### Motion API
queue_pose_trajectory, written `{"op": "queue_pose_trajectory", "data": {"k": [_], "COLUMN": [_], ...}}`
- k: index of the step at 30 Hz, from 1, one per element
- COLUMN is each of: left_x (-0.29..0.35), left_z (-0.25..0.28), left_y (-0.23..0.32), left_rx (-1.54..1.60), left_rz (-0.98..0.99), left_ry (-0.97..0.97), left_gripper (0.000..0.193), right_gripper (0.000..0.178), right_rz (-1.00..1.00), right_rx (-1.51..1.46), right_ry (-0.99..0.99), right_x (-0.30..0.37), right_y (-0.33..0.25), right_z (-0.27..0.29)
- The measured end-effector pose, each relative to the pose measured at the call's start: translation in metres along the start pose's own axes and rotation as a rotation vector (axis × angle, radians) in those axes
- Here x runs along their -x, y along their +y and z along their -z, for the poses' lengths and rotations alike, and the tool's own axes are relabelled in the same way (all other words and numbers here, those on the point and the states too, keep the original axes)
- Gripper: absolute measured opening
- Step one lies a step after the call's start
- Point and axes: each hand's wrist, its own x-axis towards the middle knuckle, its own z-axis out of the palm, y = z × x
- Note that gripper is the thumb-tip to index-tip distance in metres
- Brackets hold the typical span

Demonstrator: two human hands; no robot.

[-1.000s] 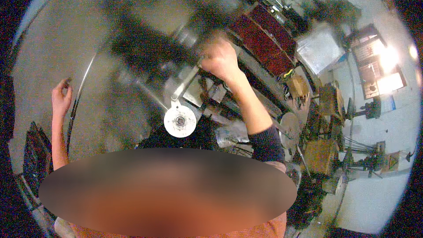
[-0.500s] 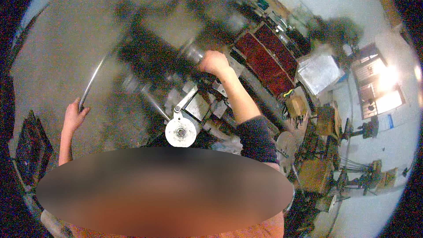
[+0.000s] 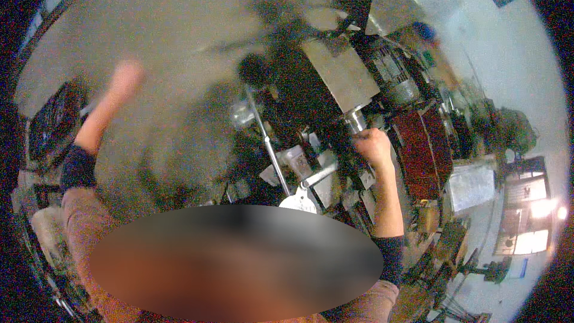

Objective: The person operates a metal lathe, repeatedly loading small cylindrical metal pieces into the chuck, engaging the machine, and removing the processed parts. The person places the finished pieces into a nearby bin and continues the cycle with additional pieces.

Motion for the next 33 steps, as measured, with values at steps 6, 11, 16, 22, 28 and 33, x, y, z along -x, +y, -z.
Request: {"op": "queue_pose_trajectory", "data": {"k": [6,11,16,22,28,33], "left_x": [-0.084,-0.083,-0.068,-0.068,-0.098,-0.071], "left_z": [-0.087,-0.07,-0.107,-0.177,-0.17,-0.133], "left_y": [-0.072,-0.028,0.143,0.289,0.241,0.239], "left_rx": [0.066,0.251,0.771,0.891,0.282,0.703], "left_rz": [0.048,0.257,0.186,-0.072,-0.372,-0.123], "left_ry": [0.266,0.278,0.569,-0.331,-0.061,-0.361], "left_gripper": [0.007,0.018,0.017,0.037,0.015,0.033], "right_gripper": [0.031,0.027,0.03,0.033,0.033,0.036], "right_rz": [0.068,0.126,0.302,0.054,-0.595,-0.961], "right_rx": [0.037,0.035,-0.265,-0.238,-0.274,0.105], "right_ry": [0.047,0.173,0.505,0.698,0.579,0.398], "right_x": [0.002,0.01,0.046,0.19,0.341,0.466], "right_y": [-0.001,-0.007,-0.003,0.052,0.158,0.277], "right_z": [0.003,0.003,0.013,0.01,-0.053,-0.119]}}
